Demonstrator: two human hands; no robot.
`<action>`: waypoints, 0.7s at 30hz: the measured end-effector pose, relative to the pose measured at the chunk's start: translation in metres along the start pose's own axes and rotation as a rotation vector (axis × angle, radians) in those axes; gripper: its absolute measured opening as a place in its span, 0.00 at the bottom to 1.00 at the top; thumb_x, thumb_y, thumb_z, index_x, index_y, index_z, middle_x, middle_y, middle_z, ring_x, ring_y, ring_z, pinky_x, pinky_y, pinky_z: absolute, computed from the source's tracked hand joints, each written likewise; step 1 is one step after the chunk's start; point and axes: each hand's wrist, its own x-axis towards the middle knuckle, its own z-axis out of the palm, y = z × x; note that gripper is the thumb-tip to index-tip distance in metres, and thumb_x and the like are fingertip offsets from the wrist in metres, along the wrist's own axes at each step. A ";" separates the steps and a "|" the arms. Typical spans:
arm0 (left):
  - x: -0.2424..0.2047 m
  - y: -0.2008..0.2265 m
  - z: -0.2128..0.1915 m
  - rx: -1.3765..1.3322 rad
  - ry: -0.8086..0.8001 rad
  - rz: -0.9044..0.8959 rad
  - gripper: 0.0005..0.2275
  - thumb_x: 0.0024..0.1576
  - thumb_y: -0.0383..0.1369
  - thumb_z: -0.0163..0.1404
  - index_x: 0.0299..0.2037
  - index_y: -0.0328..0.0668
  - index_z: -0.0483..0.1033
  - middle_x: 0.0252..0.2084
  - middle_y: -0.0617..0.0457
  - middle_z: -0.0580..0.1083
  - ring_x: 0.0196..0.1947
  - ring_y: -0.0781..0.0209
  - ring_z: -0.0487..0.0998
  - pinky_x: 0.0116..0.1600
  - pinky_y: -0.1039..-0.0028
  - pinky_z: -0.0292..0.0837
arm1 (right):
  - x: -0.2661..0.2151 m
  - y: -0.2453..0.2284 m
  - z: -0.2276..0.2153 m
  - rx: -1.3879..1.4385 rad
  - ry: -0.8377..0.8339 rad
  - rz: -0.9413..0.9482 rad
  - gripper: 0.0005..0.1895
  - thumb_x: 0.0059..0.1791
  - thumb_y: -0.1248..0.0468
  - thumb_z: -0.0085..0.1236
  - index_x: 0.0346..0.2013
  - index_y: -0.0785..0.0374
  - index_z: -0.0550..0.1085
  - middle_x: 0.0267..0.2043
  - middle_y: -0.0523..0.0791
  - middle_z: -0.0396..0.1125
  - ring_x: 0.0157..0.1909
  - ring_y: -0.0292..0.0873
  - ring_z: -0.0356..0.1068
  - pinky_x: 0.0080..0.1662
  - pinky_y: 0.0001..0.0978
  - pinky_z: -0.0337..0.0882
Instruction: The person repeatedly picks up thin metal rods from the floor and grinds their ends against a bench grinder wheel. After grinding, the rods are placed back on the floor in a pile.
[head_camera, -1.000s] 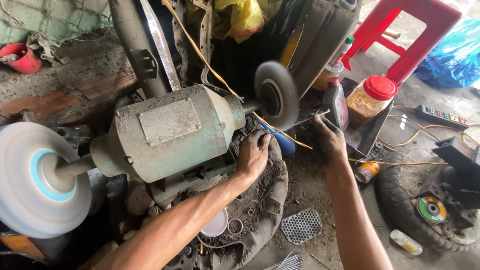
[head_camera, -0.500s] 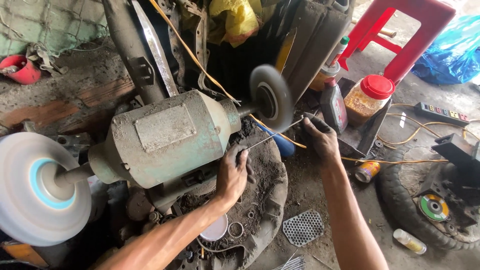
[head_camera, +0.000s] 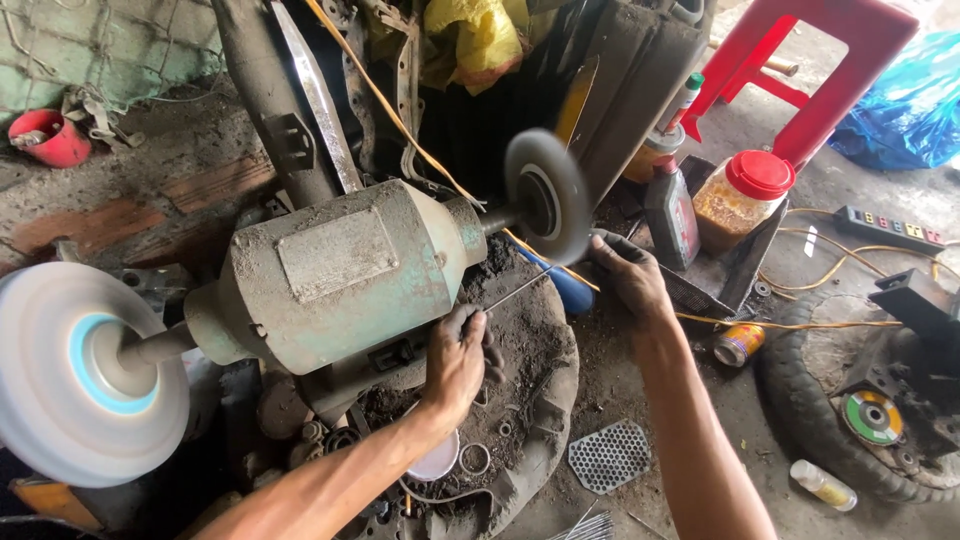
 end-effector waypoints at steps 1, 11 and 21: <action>0.004 0.000 0.003 -0.002 -0.001 0.001 0.12 0.70 0.30 0.35 0.48 0.28 0.70 0.31 0.47 0.68 0.19 0.60 0.77 0.17 0.74 0.83 | 0.012 0.005 -0.011 -0.002 -0.001 -0.002 0.17 0.49 0.64 0.68 0.49 0.70 0.77 0.35 0.53 0.73 0.40 0.45 0.77 0.48 0.41 0.79; 0.038 -0.004 0.031 -0.114 -0.031 0.037 0.11 0.70 0.29 0.37 0.44 0.27 0.71 0.30 0.46 0.68 0.19 0.58 0.77 0.16 0.72 0.82 | 0.038 -0.011 -0.044 0.046 0.032 0.021 0.18 0.51 0.62 0.67 0.51 0.69 0.74 0.36 0.50 0.69 0.40 0.42 0.74 0.46 0.28 0.76; 0.012 -0.002 0.019 -0.129 -0.021 -0.057 0.11 0.70 0.30 0.37 0.43 0.29 0.71 0.28 0.46 0.69 0.17 0.60 0.76 0.16 0.75 0.79 | 0.032 -0.003 -0.035 0.023 0.006 0.060 0.20 0.51 0.60 0.67 0.52 0.67 0.75 0.38 0.50 0.71 0.40 0.44 0.75 0.45 0.36 0.78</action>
